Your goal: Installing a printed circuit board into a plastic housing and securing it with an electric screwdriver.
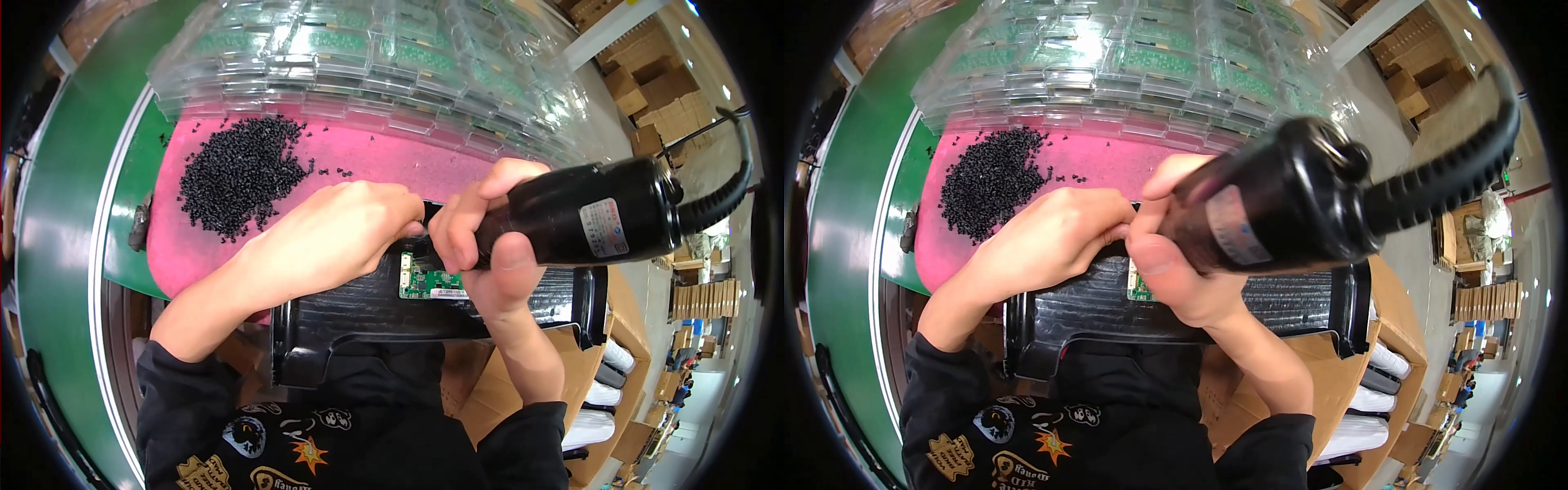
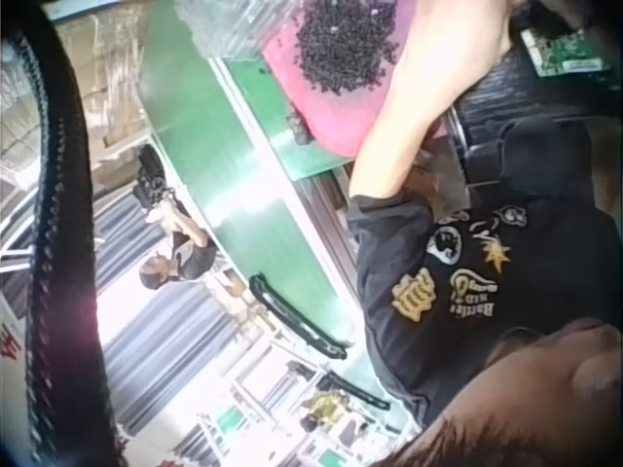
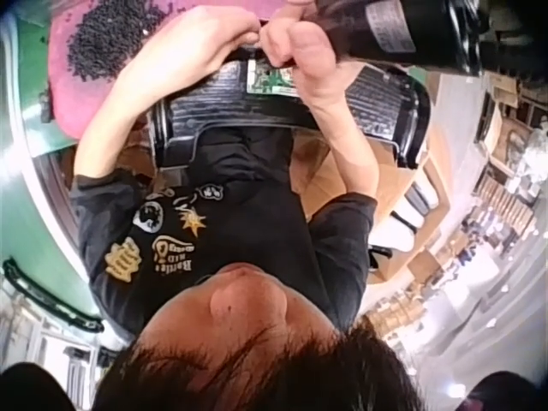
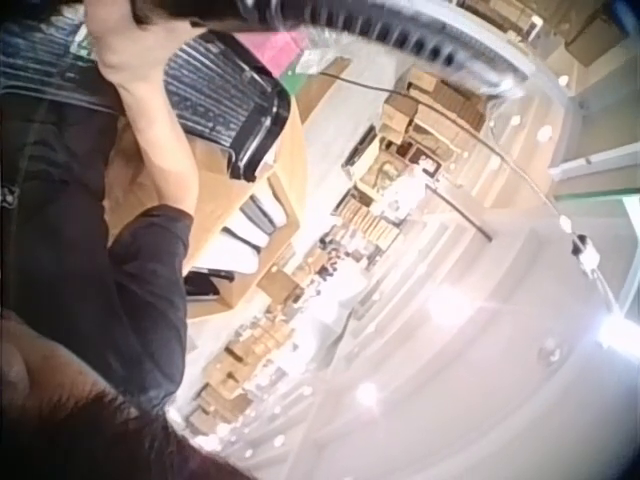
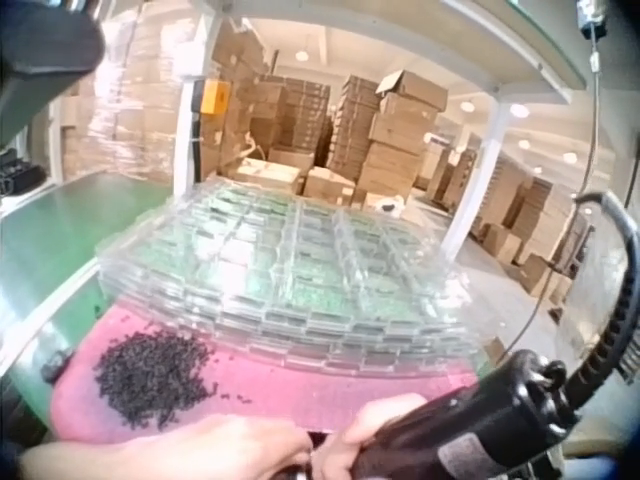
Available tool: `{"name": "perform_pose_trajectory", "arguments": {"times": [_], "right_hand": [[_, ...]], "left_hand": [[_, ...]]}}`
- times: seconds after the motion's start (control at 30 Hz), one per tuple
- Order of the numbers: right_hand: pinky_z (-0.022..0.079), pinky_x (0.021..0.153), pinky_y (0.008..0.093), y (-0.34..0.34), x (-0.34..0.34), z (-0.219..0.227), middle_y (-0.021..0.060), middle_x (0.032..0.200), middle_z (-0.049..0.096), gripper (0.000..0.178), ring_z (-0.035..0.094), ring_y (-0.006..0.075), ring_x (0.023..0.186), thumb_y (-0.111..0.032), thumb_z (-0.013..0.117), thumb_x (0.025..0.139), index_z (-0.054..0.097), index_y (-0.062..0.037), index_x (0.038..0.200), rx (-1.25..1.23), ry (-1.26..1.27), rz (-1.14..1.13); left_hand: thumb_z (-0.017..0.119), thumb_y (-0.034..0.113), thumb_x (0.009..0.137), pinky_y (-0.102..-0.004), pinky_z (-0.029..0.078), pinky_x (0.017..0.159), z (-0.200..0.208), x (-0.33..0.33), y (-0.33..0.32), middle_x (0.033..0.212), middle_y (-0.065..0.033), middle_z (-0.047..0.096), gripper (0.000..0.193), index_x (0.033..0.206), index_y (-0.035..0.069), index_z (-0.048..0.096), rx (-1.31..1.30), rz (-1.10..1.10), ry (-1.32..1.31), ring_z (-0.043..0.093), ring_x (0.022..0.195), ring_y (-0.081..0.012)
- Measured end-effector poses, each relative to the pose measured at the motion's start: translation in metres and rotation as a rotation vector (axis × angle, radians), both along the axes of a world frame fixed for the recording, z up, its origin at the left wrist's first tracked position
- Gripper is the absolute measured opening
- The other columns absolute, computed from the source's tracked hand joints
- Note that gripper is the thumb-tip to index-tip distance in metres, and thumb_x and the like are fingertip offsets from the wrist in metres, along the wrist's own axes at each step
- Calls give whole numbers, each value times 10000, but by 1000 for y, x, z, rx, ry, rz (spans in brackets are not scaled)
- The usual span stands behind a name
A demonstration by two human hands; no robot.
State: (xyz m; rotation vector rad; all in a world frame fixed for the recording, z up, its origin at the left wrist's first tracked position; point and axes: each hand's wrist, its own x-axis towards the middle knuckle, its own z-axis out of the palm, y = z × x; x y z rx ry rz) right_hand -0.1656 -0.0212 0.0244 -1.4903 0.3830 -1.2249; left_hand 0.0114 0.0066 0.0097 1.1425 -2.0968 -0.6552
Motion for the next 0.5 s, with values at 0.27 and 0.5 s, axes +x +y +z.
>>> {"name": "perform_pose_trajectory", "arguments": {"times": [0.27,0.5], "right_hand": [[357,499,283,8,-23,18,-40,585,445,526,401,94,442,-615,534,940,432,-133,1122,-24,-214,81],[449,586,334,16,-35,36,18,687,555,609,508,155,491,-638,609,890,406,-152,1196,-105,-390,185]], "left_hand": [[673,160,886,-461,488,646,-8,-1,3,756,-148,601,161,918,6,640,-51,-219,-27,622,749,-370],[734,176,837,-420,483,587,-2,-3,3,702,-113,574,207,836,-5,634,-158,-256,73,614,675,-324]]}}
